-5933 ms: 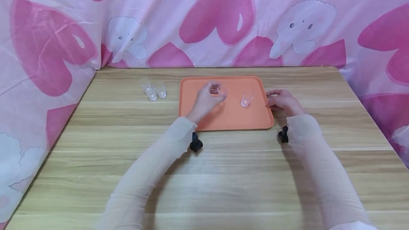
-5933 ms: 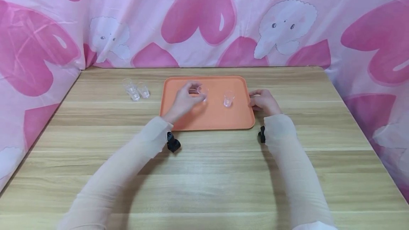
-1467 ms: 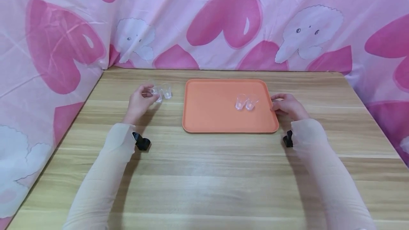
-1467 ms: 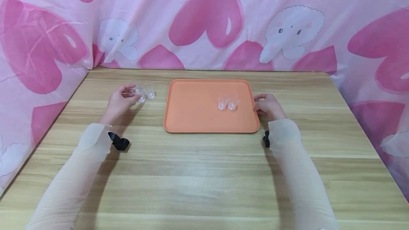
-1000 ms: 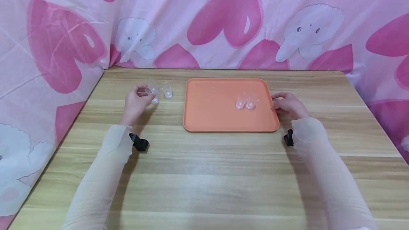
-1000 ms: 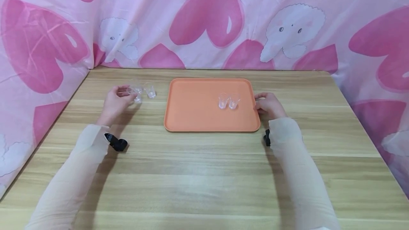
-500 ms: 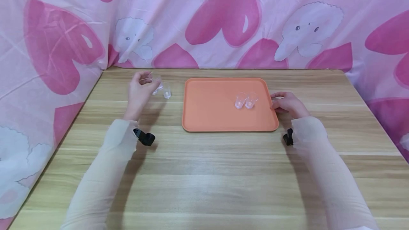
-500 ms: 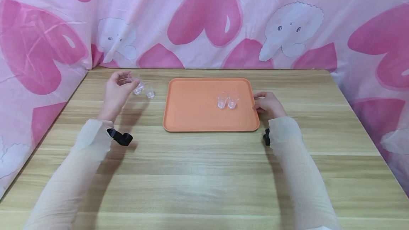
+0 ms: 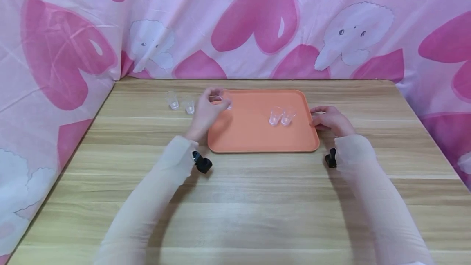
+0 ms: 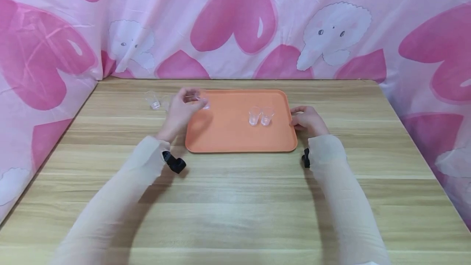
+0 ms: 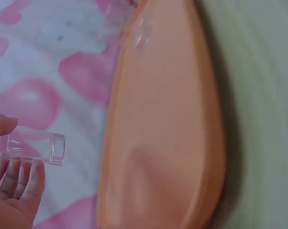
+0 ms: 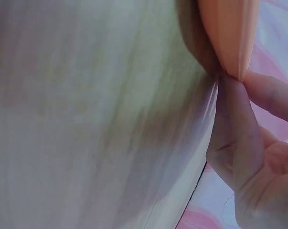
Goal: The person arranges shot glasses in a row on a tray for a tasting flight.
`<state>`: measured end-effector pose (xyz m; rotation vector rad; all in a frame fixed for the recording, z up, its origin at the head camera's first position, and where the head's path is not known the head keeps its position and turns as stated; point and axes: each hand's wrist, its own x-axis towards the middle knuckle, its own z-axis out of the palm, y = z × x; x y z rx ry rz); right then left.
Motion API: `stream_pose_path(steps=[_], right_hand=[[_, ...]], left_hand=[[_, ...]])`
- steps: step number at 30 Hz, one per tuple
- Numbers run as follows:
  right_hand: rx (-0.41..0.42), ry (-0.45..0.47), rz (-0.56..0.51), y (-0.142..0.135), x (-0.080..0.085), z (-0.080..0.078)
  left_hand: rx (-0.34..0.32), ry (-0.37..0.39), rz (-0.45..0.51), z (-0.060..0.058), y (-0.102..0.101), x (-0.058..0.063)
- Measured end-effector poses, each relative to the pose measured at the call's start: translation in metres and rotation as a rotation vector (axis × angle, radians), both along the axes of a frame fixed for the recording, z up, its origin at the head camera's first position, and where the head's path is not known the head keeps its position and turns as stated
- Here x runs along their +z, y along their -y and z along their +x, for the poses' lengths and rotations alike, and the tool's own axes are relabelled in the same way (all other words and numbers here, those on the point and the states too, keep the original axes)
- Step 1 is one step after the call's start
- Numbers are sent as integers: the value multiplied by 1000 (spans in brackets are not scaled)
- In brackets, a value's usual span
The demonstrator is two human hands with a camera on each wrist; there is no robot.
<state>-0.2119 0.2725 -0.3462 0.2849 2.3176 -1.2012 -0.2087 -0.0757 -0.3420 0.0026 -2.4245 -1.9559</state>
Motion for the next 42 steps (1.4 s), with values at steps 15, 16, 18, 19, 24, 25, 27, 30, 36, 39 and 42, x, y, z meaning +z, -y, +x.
stream_pose_path(steps=[15, 16, 18, 19, 24, 25, 27, 30, 36, 39, 42], right_hand=[[-5, -9, -5, 0, -3, 0], [-5, -11, -9, 0, -3, 0], [-6, -12, -13, -1, -3, 0], [-6, -13, -14, -1, -2, 0], [-2, -12, -6, 0, -1, 1], [-1, -13, -1, 1, 0, 1], [-1, -12, 8, 1, 0, 1], [-2, -13, 14, 2, -1, 1], [0, -25, 8, 3, -2, 1], [-1, -29, 15, 3, -2, 1], [2, -25, 26, 2, -1, 1]], left_hand=[[-166, 15, -47, 4, -68, -27], [-171, 15, -52, 4, -70, -28], [-176, 19, -56, 4, -74, -30], [-178, 21, -59, 4, -76, -30], [-187, 46, -76, 4, -81, -33], [-192, 48, -78, 4, -82, -34], [-200, 50, -84, 4, -83, -35], [-208, 52, -97, 4, -84, -37], [-203, 48, -104, 5, -83, -40], [-203, 37, -106, 4, -83, -41], [-211, 27, -107, 3, -84, -42]])
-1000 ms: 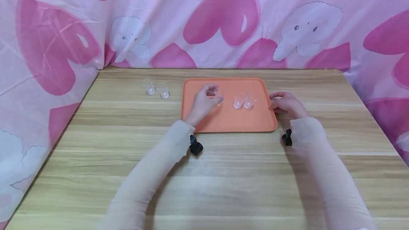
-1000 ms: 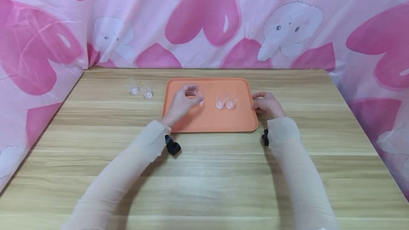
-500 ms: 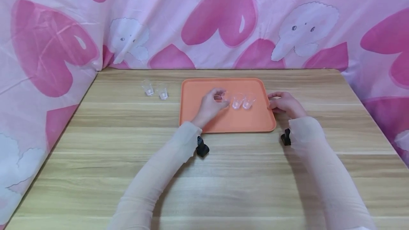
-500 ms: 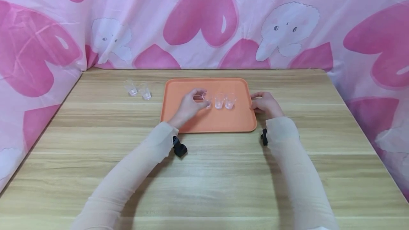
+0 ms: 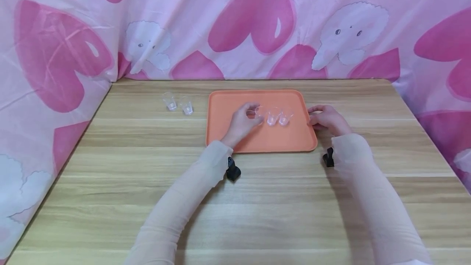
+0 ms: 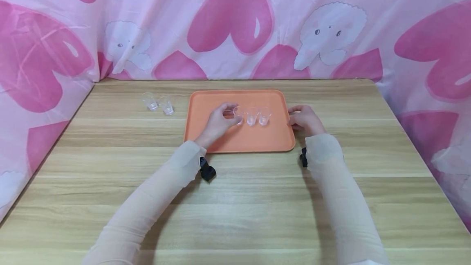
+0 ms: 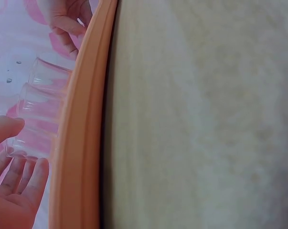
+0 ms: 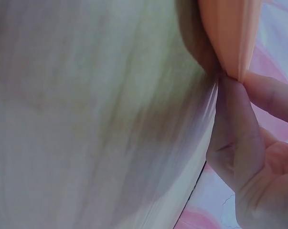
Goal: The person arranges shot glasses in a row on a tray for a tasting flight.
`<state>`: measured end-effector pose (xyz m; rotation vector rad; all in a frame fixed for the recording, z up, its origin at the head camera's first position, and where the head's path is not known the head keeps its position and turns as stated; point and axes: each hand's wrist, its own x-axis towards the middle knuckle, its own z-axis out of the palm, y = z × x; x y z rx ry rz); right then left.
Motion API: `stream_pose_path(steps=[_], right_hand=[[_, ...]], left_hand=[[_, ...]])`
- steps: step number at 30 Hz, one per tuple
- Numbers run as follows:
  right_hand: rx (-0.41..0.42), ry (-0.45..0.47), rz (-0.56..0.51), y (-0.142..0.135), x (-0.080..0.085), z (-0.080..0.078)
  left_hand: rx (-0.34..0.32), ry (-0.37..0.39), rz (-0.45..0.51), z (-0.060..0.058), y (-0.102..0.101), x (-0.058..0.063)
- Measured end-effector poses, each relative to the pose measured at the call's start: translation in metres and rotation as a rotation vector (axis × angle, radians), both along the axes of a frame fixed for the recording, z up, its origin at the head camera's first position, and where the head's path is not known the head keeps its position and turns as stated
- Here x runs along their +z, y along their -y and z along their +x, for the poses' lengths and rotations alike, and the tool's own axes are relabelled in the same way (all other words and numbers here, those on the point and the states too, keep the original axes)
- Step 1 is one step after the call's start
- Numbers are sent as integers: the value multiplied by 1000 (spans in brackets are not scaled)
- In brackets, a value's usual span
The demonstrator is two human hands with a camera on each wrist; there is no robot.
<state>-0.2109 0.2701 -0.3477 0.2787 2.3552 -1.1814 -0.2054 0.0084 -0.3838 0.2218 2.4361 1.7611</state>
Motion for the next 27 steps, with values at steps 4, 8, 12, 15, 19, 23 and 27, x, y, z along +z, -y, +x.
stream_pose_path(steps=[4, 8, 12, 15, 19, 23, 27], right_hand=[[11, 12, 4, 0, 0, 0], [16, 10, 4, 0, -1, 0], [18, 10, 9, 0, -1, 0], [18, 8, 6, -1, -1, 0], [23, 10, 17, -3, 0, 0], [31, 10, 21, -3, 2, 1], [38, 4, 11, -1, 3, 0]], left_hand=[[-16, 14, -14, 0, 1, 1], [-30, 30, -14, 3, 6, 5], [-17, -3, 15, 5, 20, 13], [13, -52, 43, 4, 38, 21], [99, -104, 72, 1, 69, 29], [211, -129, 61, -2, 101, 34], [288, -153, 35, -4, 132, 35]])
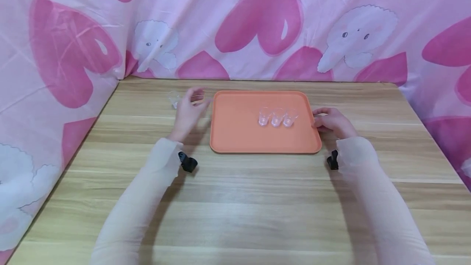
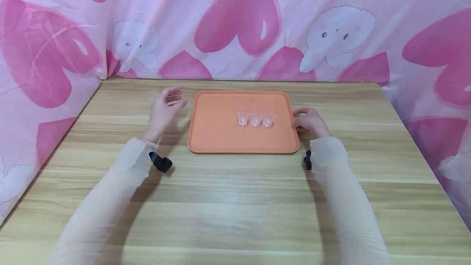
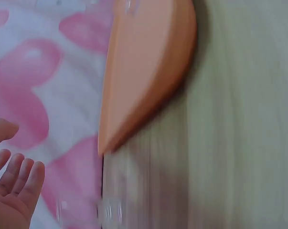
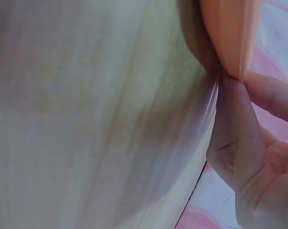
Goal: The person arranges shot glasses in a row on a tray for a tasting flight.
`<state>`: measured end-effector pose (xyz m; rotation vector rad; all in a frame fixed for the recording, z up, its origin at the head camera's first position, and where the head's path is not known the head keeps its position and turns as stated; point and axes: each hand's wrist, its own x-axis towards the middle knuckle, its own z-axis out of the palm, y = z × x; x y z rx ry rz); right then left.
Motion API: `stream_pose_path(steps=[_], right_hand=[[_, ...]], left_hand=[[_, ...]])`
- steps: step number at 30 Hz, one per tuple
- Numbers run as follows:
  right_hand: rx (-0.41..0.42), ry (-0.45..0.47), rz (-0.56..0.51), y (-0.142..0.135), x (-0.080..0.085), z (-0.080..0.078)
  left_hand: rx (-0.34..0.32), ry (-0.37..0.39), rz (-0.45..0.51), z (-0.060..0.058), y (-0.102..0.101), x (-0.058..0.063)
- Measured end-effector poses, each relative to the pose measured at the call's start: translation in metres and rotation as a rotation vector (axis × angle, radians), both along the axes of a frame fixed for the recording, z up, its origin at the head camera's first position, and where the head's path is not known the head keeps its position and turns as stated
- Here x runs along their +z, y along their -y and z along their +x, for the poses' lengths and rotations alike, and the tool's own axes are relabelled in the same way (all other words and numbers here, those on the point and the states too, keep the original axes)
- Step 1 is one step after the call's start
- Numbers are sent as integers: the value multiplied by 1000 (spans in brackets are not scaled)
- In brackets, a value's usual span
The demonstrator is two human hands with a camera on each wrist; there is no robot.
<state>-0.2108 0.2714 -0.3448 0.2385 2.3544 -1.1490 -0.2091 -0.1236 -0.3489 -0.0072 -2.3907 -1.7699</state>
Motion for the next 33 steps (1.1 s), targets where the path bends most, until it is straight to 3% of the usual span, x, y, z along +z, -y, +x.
stream_pose_path(steps=[7, 13, 22, 33], right_hand=[[4, -6, 0, -1, -2, -1], [-4, -10, -2, -1, -3, -1], [-22, -7, -4, 1, -3, -1], [-48, -6, -71, -4, -5, -1]], left_hand=[[97, 9, -92, 0, 36, -9], [100, 54, -151, 2, 51, -15], [61, 140, -163, -4, 54, -23], [56, 185, -185, -11, 48, -27]])
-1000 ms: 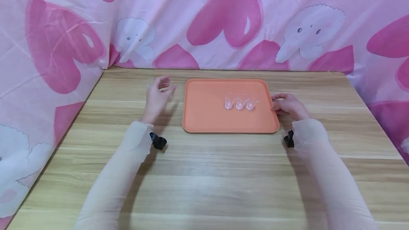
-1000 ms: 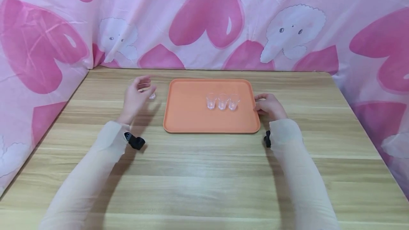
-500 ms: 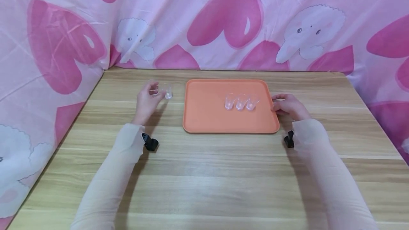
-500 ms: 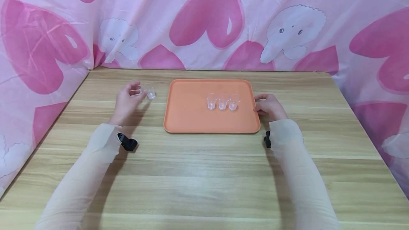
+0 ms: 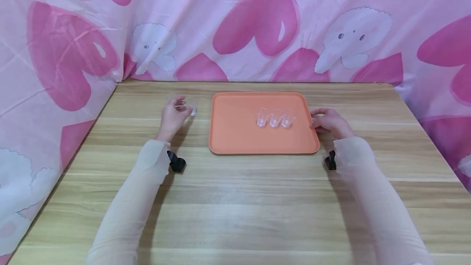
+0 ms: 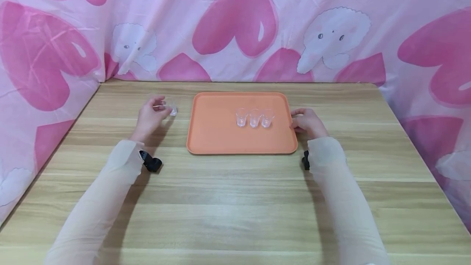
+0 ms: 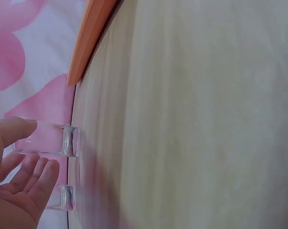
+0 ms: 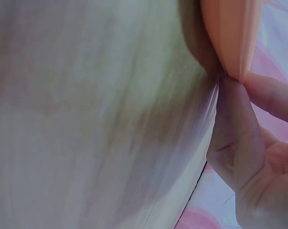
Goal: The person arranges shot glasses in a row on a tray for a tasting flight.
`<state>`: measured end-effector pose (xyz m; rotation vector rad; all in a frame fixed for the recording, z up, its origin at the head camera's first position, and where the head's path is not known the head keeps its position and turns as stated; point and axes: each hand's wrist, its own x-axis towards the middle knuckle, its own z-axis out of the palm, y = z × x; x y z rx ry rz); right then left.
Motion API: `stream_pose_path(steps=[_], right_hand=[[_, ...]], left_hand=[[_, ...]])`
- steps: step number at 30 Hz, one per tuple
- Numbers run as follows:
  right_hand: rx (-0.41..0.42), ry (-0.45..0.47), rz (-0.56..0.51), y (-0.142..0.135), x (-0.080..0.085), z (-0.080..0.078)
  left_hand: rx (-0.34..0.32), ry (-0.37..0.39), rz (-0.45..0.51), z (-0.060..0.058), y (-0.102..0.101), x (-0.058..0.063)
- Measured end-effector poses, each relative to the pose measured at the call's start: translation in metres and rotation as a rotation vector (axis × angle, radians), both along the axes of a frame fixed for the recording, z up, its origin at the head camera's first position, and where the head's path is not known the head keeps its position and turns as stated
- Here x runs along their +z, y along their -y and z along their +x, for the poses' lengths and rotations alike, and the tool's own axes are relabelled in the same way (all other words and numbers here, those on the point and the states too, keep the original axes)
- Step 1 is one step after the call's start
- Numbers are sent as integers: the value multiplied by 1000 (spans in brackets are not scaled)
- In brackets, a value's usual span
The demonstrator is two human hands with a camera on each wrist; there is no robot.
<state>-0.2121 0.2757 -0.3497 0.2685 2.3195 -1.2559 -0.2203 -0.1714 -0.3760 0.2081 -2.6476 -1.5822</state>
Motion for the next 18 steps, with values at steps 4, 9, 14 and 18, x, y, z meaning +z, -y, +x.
stream_pose_path(steps=[4, 9, 14, 18], right_hand=[[3, -4, 42, 4, 1, 2], [3, 0, 70, 7, 3, 2], [7, 5, 69, 6, 1, 1], [7, 5, 64, 7, 2, 1]], left_hand=[[4, 13, -4, -1, -2, 0], [13, -1, 12, -2, -5, 1], [28, -7, 35, -2, -6, 0], [19, -16, 49, -2, -9, 4]])
